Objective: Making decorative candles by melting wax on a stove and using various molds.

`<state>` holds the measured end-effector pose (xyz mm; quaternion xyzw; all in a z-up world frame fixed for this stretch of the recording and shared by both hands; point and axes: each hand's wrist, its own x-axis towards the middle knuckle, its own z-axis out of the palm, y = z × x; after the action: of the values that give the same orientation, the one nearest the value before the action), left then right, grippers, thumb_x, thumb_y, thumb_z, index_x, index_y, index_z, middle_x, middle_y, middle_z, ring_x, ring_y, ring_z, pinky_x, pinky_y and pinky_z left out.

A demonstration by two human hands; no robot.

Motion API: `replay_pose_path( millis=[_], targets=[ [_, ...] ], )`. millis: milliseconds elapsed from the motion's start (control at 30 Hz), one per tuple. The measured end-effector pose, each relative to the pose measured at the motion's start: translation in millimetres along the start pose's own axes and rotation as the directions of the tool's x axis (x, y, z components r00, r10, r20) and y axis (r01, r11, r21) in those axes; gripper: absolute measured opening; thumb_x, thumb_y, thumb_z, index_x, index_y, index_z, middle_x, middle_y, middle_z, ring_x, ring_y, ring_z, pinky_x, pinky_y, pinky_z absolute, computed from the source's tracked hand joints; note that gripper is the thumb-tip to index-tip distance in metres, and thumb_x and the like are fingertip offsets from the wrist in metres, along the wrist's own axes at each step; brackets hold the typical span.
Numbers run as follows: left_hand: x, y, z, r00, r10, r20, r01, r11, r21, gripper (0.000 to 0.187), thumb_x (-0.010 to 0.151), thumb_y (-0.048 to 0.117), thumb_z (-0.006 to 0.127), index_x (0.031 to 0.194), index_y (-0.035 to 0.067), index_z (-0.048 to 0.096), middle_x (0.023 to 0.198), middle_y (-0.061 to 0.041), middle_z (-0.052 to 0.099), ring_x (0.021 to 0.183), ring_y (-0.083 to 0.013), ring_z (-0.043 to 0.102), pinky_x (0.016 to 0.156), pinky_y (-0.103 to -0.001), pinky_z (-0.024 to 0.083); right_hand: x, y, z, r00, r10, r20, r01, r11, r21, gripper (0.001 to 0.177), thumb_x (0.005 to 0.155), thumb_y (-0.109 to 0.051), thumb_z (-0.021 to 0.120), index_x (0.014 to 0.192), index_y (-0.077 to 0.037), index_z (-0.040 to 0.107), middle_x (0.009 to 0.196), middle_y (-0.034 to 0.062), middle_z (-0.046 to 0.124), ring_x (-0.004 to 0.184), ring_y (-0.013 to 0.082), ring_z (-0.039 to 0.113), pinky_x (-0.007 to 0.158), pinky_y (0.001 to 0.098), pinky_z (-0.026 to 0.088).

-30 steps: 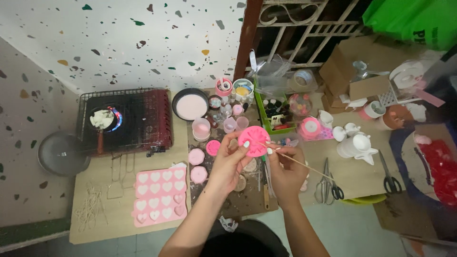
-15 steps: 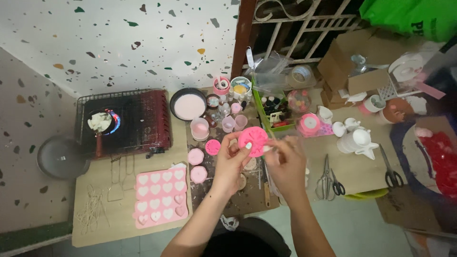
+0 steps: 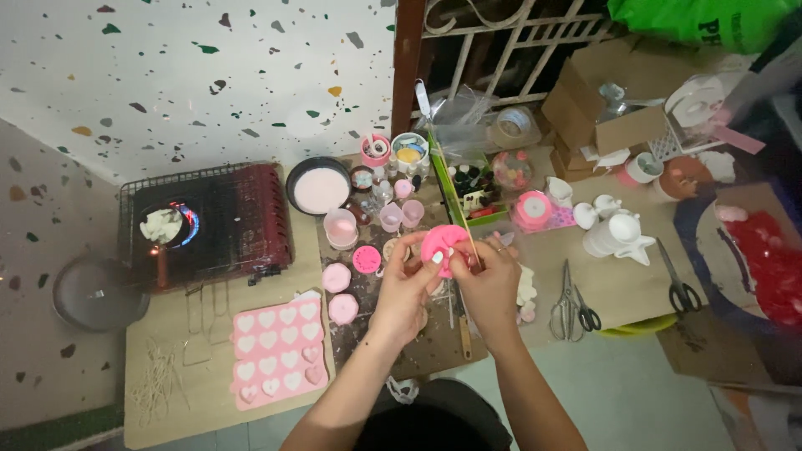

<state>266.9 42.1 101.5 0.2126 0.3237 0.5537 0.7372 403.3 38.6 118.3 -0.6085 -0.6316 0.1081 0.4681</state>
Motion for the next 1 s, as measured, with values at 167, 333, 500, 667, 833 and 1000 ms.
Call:
replay_pose_path(
  millis=[167,333,500,667,833,1000],
  targets=[
    [2.6,-2.8,-1.7,1.0,-0.021,-0.006,0.021,0.999,-0.046,0.043,0.092,0.005,0.07,0.132,0.008,0.054,0.118,-0.01,0.067,0.11,-0.0184,0.066,0.097,-0.031,0.056,-0.6,-6.2,-0.5,0.985,0.173,0.014,-0.174,0.977,0.126,0.012,0.081,-0.01,0.077,0.091,-0.003,0.077,0.072,0.002,0.061,0.06,0.0094,0.058,0.056,0.0264,0.046],
    [9.1,-13.7,-7.1,1.0,-0.002,-0.008,0.002,1.0,-0.028,0.041,0.093,0.005,0.07,0.131,0.007,0.056,0.117,-0.008,0.066,0.108,-0.0173,0.065,0.095,-0.032,0.055,-1.5,-5.9,1.1,0.989,0.147,-0.003,-0.146,0.981,0.125,0.012,0.081,-0.01,0.078,0.091,-0.003,0.077,0.073,0.0028,0.061,0.062,0.0105,0.056,0.056,0.0274,0.045],
    [14.4,-18.9,-14.5,0.999,-0.005,-0.036,0.004,0.999,-0.034,0.04,0.093,0.006,0.069,0.13,0.007,0.056,0.118,-0.007,0.067,0.107,-0.0159,0.066,0.093,-0.031,0.057,-2.6,2.0,6.2,0.99,0.143,0.017,-0.144,0.985,0.099,0.012,0.08,-0.01,0.078,0.09,-0.004,0.077,0.074,0.0015,0.061,0.062,0.01,0.056,0.056,0.0276,0.045],
    [28.8,-30.5,-43.7,0.995,0.038,-0.09,-0.032,0.997,0.063,0.037,0.093,0.005,0.069,0.129,0.007,0.059,0.11,-0.008,0.069,0.098,-0.0152,0.068,0.083,-0.027,0.057,-6.0,26.7,22.1,0.956,0.291,-0.038,-0.28,0.942,0.187,0.024,0.079,-0.014,0.082,0.098,-0.004,0.072,0.081,-0.0013,0.058,0.069,0.0092,0.056,0.064,0.0241,0.049],
    [56.4,-85.4,-154.7,0.977,0.04,-0.21,0.024,0.955,0.296,0.033,0.093,0.007,0.071,0.125,0.006,0.065,0.102,-0.006,0.069,0.087,-0.0136,0.065,0.072,-0.026,0.054,-50.2,147.6,99.8,0.827,0.429,0.362,-0.516,0.836,0.188,0.02,0.081,-0.018,0.081,0.099,-0.01,0.078,0.08,0.0016,0.073,0.072,0.0086,0.065,0.067,0.025,0.051],
    [79.5,-148.3,-278.6,0.961,-0.04,-0.275,0.131,0.937,0.324,0.035,0.093,0.013,0.072,0.127,0.003,0.067,0.105,-0.005,0.072,0.088,-0.0106,0.068,0.073,-0.023,0.057,-116.5,210.6,201.7,0.719,0.355,0.598,-0.478,0.876,0.055,0.018,0.082,-0.02,0.082,0.09,-0.004,0.083,0.078,0.0062,0.081,0.07,0.0117,0.075,0.065,0.0267,0.056]
  ],
)
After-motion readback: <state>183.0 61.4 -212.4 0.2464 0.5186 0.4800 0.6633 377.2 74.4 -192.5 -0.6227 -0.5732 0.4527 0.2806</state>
